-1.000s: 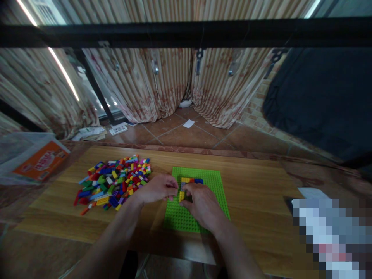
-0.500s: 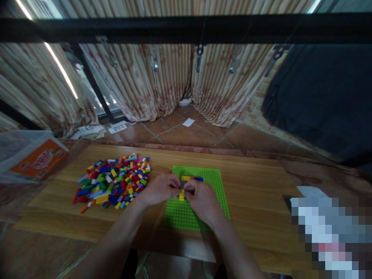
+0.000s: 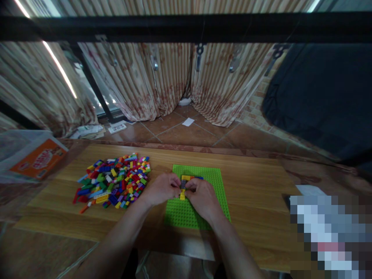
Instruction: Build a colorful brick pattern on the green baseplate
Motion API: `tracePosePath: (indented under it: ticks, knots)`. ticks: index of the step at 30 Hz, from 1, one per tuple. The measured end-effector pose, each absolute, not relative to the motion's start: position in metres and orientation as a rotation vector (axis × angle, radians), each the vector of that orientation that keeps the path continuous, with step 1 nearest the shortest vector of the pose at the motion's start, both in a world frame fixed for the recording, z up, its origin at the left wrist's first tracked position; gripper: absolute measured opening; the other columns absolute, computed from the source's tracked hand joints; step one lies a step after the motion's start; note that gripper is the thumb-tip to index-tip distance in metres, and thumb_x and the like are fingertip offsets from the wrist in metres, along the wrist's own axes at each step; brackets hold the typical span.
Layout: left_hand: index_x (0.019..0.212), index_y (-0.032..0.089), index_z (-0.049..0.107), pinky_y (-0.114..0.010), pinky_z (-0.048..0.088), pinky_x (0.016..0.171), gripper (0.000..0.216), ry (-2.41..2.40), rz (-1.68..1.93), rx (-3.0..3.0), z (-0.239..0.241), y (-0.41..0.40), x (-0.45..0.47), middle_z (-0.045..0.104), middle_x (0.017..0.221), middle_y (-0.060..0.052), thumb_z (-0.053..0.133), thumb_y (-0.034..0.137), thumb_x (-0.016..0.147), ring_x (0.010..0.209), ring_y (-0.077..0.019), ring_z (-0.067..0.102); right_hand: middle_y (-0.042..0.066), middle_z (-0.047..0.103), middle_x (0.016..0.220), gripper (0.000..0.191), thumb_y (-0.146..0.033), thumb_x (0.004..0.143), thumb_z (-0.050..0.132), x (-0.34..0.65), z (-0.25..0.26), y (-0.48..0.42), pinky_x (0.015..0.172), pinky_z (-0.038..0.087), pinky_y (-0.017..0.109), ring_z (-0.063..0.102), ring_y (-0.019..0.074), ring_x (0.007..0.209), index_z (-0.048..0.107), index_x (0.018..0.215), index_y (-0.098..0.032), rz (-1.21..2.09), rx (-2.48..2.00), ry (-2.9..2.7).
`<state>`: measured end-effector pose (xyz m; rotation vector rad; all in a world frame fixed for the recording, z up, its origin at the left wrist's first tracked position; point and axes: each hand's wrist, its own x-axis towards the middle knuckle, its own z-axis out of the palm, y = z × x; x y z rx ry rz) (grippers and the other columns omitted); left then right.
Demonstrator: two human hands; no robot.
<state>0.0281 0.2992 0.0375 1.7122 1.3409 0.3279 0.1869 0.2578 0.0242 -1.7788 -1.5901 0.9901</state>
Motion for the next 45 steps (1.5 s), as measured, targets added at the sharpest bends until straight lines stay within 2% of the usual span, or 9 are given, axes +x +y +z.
tracePosePath:
  ticks: [6, 12, 18, 28, 37, 45]
  knots:
    - [0.077, 0.014, 0.067, -0.022, 0.046, 0.057, 0.016, 1.434, 0.29, 1.755, 0.038, 0.299, 0.033, 0.07, 0.068, -0.003, 0.063, 0.007, 0.064, 0.063, -0.0144, 0.064, 0.003, 0.074, 0.079, 0.014, -0.013, 0.066, 0.061, 0.186, 0.023, 0.259, 0.071, 0.049, 0.028, 0.068, 0.0171, 0.074, 0.065, 0.078, -0.02, 1.03, -1.779, -1.518]
    - [0.076, 0.015, 0.068, -0.022, 0.044, 0.057, 0.02, 1.488, 0.251, 1.754, 0.038, 0.3, 0.035, 0.07, 0.067, -0.002, 0.062, 0.005, 0.06, 0.065, -0.015, 0.064, 0.001, 0.072, 0.073, 0.017, -0.013, 0.064, 0.062, 0.186, 0.018, 0.262, 0.062, 0.047, 0.027, 0.067, 0.0168, 0.067, 0.064, 0.08, -0.019, 1.044, -1.813, -1.491]
    - [0.072, 0.015, 0.067, -0.023, 0.042, 0.054, 0.02, 1.492, 0.211, 1.744, 0.036, 0.303, 0.036, 0.068, 0.063, -0.002, 0.061, 0.004, 0.056, 0.062, -0.0156, 0.062, 0.002, 0.073, 0.072, 0.022, -0.01, 0.063, 0.061, 0.184, 0.024, 0.264, 0.064, 0.047, 0.027, 0.068, 0.0181, 0.069, 0.066, 0.083, -0.018, 1.008, -1.874, -1.534]
    - [0.074, 0.016, 0.063, -0.021, 0.043, 0.057, 0.016, 1.428, 0.369, 1.76, 0.035, 0.295, 0.031, 0.068, 0.067, 0.0, 0.06, 0.006, 0.063, 0.066, -0.014, 0.063, 0.001, 0.073, 0.072, 0.018, -0.015, 0.064, 0.064, 0.19, 0.023, 0.263, 0.065, 0.047, 0.027, 0.068, 0.0168, 0.068, 0.064, 0.082, -0.019, 1.112, -1.798, -1.514]
    - [0.081, 0.016, 0.066, -0.021, 0.046, 0.058, 0.018, 1.326, 0.293, 1.724, 0.041, 0.297, 0.022, 0.07, 0.067, 0.0, 0.062, 0.008, 0.065, 0.064, -0.0139, 0.064, 0.002, 0.073, 0.075, 0.015, -0.017, 0.068, 0.065, 0.193, 0.022, 0.256, 0.071, 0.049, 0.031, 0.069, 0.0179, 0.073, 0.065, 0.083, -0.02, 1.089, -1.783, -1.605]
    - [0.081, 0.017, 0.068, -0.022, 0.043, 0.057, 0.019, 1.32, 0.245, 1.813, 0.046, 0.292, 0.022, 0.07, 0.067, 0.0, 0.062, 0.008, 0.065, 0.064, -0.0148, 0.063, 0.001, 0.073, 0.075, 0.017, -0.015, 0.07, 0.062, 0.189, 0.03, 0.254, 0.066, 0.046, 0.03, 0.067, 0.0173, 0.069, 0.065, 0.086, -0.02, 1.073, -1.835, -1.678]
